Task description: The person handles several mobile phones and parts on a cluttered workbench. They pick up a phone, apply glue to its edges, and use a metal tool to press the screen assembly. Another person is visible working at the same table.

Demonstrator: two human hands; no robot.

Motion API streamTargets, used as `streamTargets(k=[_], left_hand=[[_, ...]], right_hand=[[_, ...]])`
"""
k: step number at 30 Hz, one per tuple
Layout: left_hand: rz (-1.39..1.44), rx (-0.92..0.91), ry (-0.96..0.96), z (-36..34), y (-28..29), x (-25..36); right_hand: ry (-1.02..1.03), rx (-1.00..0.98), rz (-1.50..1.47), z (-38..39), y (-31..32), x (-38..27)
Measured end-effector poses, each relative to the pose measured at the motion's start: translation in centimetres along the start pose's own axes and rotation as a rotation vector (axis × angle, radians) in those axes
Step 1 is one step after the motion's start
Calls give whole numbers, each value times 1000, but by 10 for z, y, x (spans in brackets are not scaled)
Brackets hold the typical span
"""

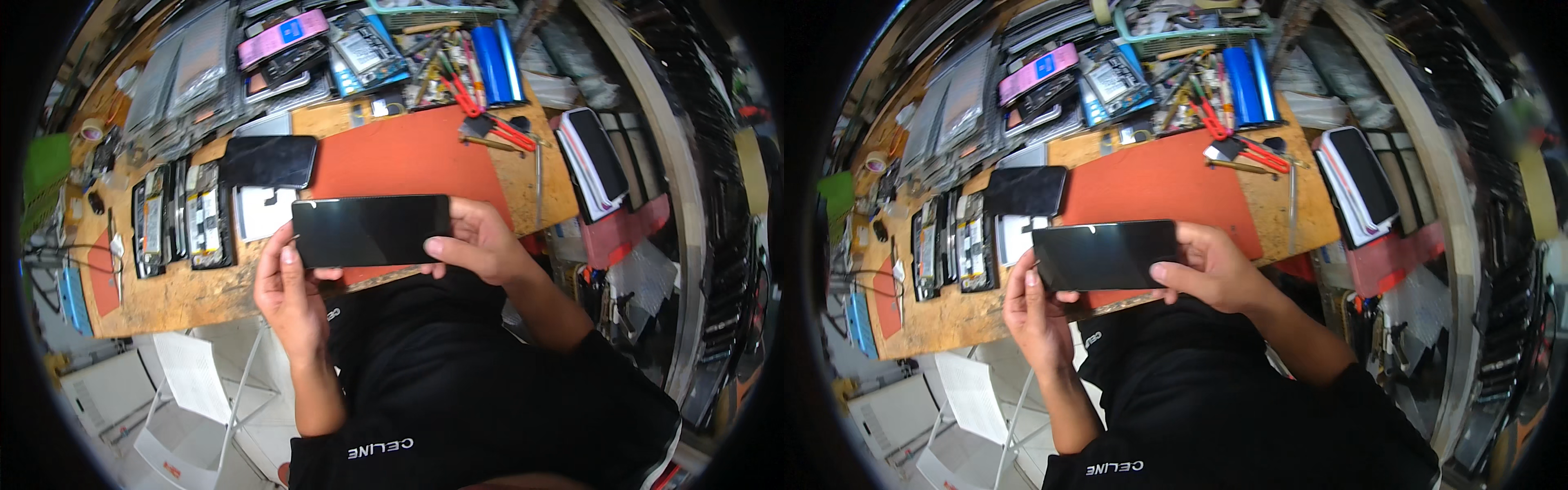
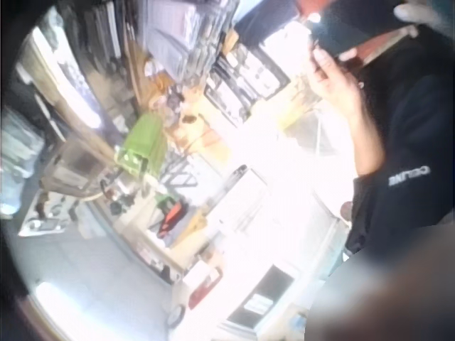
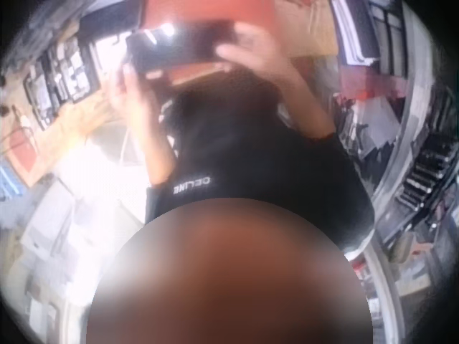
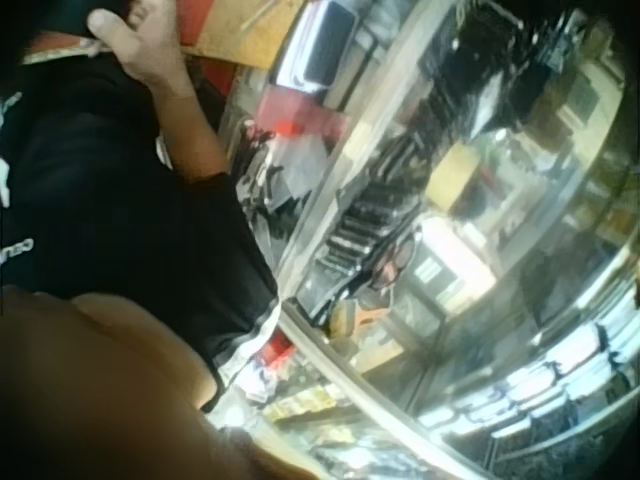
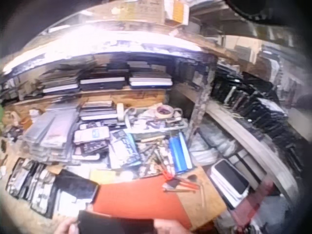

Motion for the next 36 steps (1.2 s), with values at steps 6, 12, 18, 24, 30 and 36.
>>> streamTargets(k=[6,12,18,24,30,36], left_hand=[[-85,95,27,0,12,-8],[-103,19,11,-6,14,-12],[-540,11,-114,-3,-3,2],[-1084,-144,-330,-13,-51,15],[-1587,-211,-506,-11,-87,12],[-1474,-300,-552,-12,-97,13]], right_hand=[[68,-75,59,1,-13,-11],[68,-47,301,5,-17,-18],[247,159,842,2,0,-23],[343,299,1133,9,10,-27],[62,879,1414,76,77,-55],[-321,960,1413,109,122,-47]])
Point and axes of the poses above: each hand's wrist, its own z-axis away from the middle knuckle, its own y-axis out of the back of the hand, x = y × z, the point moved 7 cm from there along -z, towards the middle knuckle, and after that the axes turned 12 degrees about -x, right-handed, at the moved point
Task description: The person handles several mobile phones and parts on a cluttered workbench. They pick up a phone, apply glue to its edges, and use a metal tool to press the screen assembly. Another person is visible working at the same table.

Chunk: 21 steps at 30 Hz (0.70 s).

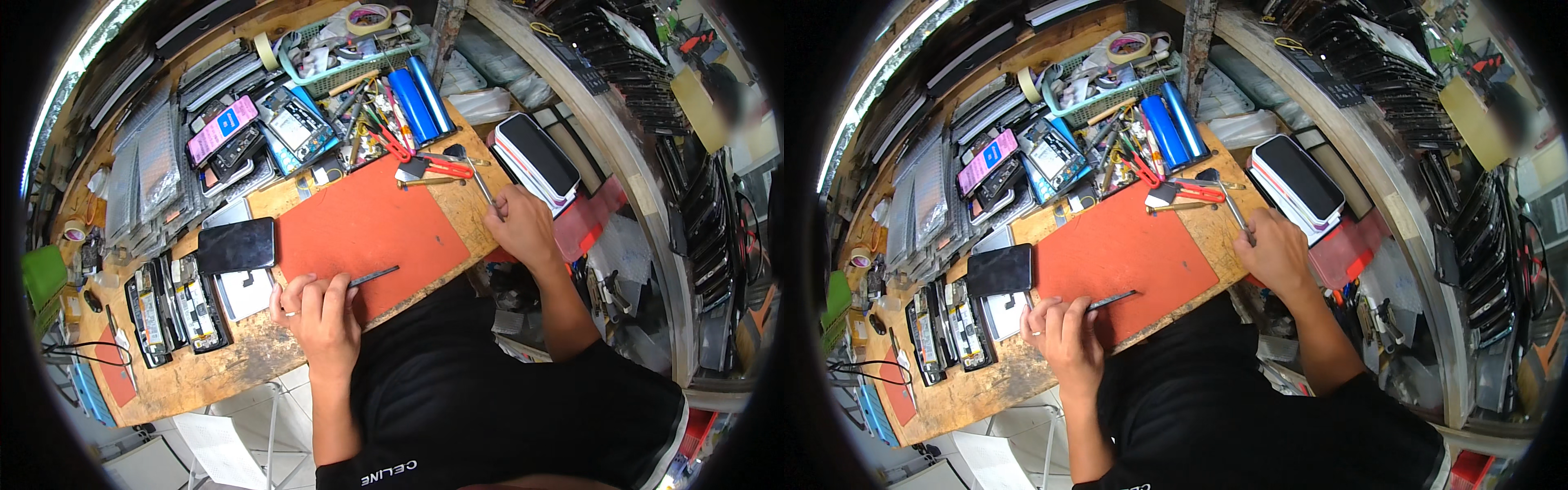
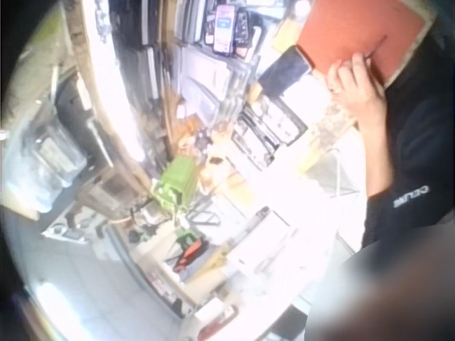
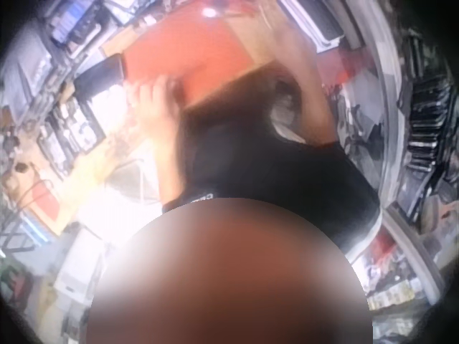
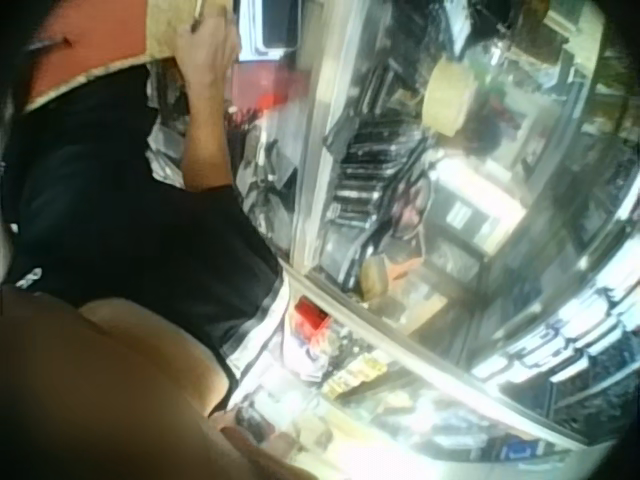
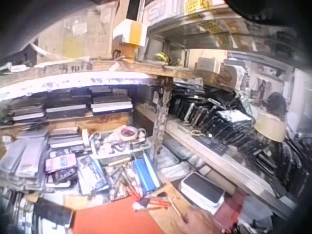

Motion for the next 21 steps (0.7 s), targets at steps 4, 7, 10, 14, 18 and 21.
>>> streamTargets(k=[4,7,10,14,18,21], left_hand=[[16,-25,29,-3,14,-13],[76,-116,43,-11,4,-20],[58,-163,30,-19,-14,-20],[52,-229,40,-14,-26,-19],[136,-94,44,-6,-9,-18],[144,-54,45,-3,-2,-21]], right_hand=[[15,84,-121,2,8,-10],[152,124,-159,-17,3,-38],[276,121,-150,-57,-16,-69],[414,226,-93,-88,-20,-106],[513,352,-159,-77,2,-127],[471,108,-349,-67,-6,-129]])
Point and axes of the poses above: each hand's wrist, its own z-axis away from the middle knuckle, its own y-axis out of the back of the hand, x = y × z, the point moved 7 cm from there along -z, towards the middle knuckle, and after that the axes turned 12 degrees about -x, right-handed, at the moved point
